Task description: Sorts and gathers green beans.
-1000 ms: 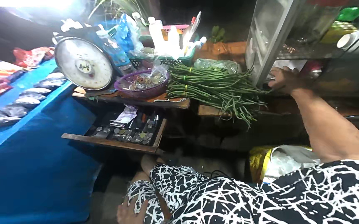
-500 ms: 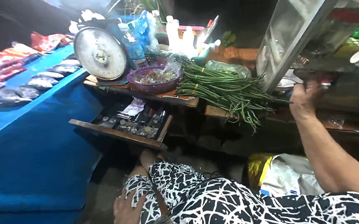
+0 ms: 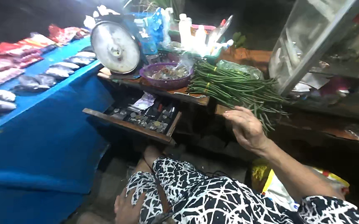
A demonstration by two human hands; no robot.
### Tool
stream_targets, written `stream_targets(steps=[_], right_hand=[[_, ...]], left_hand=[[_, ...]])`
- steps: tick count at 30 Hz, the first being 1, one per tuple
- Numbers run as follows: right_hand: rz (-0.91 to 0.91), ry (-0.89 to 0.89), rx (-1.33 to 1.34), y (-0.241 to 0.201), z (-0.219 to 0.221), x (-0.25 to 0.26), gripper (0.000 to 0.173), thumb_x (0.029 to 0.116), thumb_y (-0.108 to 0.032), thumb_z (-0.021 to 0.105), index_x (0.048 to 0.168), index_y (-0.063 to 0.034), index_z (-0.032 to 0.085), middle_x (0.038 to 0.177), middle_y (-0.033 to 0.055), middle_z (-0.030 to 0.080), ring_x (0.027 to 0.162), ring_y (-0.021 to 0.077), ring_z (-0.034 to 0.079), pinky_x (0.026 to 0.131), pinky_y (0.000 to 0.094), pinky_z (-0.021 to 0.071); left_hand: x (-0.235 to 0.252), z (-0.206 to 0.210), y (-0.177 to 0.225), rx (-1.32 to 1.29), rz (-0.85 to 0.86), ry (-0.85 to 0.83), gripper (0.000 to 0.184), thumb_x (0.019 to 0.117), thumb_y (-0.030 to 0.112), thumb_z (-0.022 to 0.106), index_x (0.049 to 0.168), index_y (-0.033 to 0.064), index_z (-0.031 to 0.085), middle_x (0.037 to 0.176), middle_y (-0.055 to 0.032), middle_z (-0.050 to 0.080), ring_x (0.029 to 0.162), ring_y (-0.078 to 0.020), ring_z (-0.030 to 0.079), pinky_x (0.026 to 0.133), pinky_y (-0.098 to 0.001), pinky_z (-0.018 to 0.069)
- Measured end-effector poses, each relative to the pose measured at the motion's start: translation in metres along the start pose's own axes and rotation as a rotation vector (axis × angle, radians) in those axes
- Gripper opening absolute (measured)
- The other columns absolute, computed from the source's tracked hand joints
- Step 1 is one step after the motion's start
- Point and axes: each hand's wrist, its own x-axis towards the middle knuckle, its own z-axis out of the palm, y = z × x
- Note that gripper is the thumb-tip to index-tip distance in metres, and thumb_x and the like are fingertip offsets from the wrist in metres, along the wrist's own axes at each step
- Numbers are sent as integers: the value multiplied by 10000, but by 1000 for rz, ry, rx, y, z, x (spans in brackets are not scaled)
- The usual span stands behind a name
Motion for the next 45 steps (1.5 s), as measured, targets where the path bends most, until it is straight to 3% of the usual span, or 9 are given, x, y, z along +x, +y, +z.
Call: stream_targets(steps=[7,12,16,22,28,30,35,38,45], right_hand=[[128,-722,358,-69,125,8,314,1005,-118,516,1218,-32,729,1176,119,748,1159,274,689,1096,479,485],[123,-1165,476,-106,197,10,320,1031,-120,522,1285,-18,688,1251,172,706,1151,279,689,1021,485,542],[113,-1237,462,-122,239,-1,322,1038,-124,535,1304,0,670,1269,209,687,1163,330,676,1017,548,523],[201,-1229,870,-163,255,9,422,1055,-292,483,1302,1,661,1329,94,678,1241,92,623,1072,284,503],[-1,-1709,1007,-192,241,14,461,1074,-283,385,1424,-77,602,1425,7,635,1306,30,572,1132,263,452],[-31,-1779,986,-188,239,12,460,1061,-274,410,1464,-125,574,1458,-11,610,1327,37,557,1149,287,444],[34,-1823,917,-187,229,14,470,1037,-160,426,1487,-82,536,1483,36,586,1358,44,532,1175,269,404],[43,-1831,931,-189,227,17,469,1040,-148,432,1489,-46,520,1468,57,596,1335,37,549,1163,252,411],[53,-1837,881,-194,229,23,458,1016,-103,465,1458,-21,549,1432,85,623,1325,50,561,1162,252,406]], left_hand=[[3,-20,39,-15,-187,-67,604,945,531,664,1437,185,603,1648,-153,337,1534,-444,230,1158,-689,299],[5,-2,20,-134,-257,-12,580,929,584,647,1434,300,604,1656,-45,352,1556,-377,200,1154,-716,264],[4,-4,6,-196,-205,12,515,923,482,703,1376,241,652,1657,-29,351,1559,-373,192,1136,-724,283],[9,-8,4,-212,-194,-56,472,919,439,720,1341,234,670,1663,-42,331,1567,-380,150,1125,-748,265],[2,-18,-13,-483,-145,195,451,1005,333,639,1357,51,639,1455,-138,582,1437,-312,447,1151,-577,375],[-5,-27,-33,-540,-293,387,380,1027,238,612,1320,-1,649,1357,-179,636,1313,-278,577,1134,-456,445],[-32,-50,-127,-419,-848,766,441,1009,200,610,1397,-3,562,1413,-251,560,1323,-379,549,1112,-527,460],[-55,-71,-164,-271,-1142,727,669,966,215,656,1520,-45,385,1515,-306,437,1404,-451,445,1152,-559,399],[-53,-90,-209,-156,-1362,515,915,752,235,850,1496,-50,401,1491,-296,444,1355,-461,482,1050,-602,473]])
